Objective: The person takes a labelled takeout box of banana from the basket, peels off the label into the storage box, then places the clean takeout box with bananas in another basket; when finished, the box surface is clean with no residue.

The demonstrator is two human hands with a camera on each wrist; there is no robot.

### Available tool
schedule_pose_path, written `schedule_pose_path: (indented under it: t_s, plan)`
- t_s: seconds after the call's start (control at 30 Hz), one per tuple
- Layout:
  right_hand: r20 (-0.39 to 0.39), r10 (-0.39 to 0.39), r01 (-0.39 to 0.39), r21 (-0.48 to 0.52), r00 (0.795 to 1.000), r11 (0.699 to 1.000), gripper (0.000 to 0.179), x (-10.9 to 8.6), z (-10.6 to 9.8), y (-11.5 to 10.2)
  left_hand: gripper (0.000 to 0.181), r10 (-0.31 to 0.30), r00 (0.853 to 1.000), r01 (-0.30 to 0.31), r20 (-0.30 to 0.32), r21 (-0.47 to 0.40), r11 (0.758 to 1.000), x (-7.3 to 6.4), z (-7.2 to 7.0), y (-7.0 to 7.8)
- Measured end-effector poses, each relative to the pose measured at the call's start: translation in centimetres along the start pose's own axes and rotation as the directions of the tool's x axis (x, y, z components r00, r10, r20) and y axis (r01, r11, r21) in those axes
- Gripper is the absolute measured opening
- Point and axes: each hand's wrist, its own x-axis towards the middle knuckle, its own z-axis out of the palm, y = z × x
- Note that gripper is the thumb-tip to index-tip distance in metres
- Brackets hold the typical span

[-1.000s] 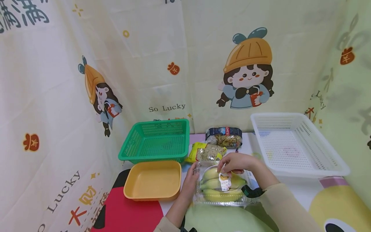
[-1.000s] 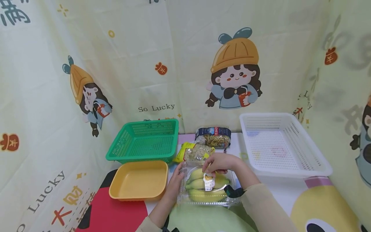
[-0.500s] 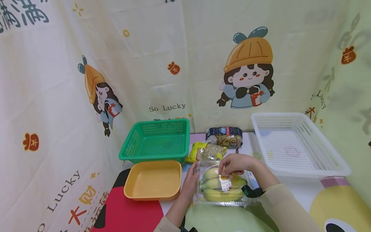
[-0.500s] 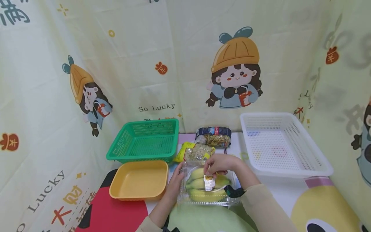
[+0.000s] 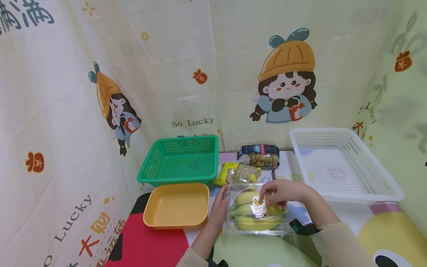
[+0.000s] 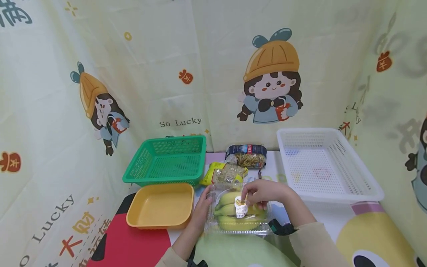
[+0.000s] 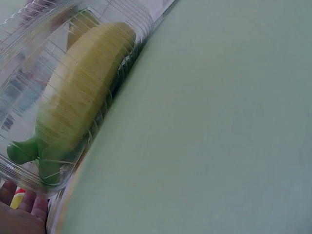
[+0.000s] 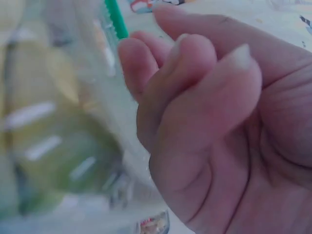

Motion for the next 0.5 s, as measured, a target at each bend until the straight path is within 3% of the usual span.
schedule_pose_path:
  t_s: [0.23,0.5]
  plan:
    - [-0.098,-0.039,0.04,0.006,0.994,0.999,0.017,-2.6,1.8,0.9,0.055,-0.002,1.0,0.002,-0.008,0.011,1.0,0.1,0.2,0.3]
    - [-0.194,-0.06,0.047,-0.068,0.979,0.997,0.018,-2.7,3.7,0.9,0.055,0.002,1.0,-0.002,-0.01,0.027,1.0,-0.2,0.1,0.6]
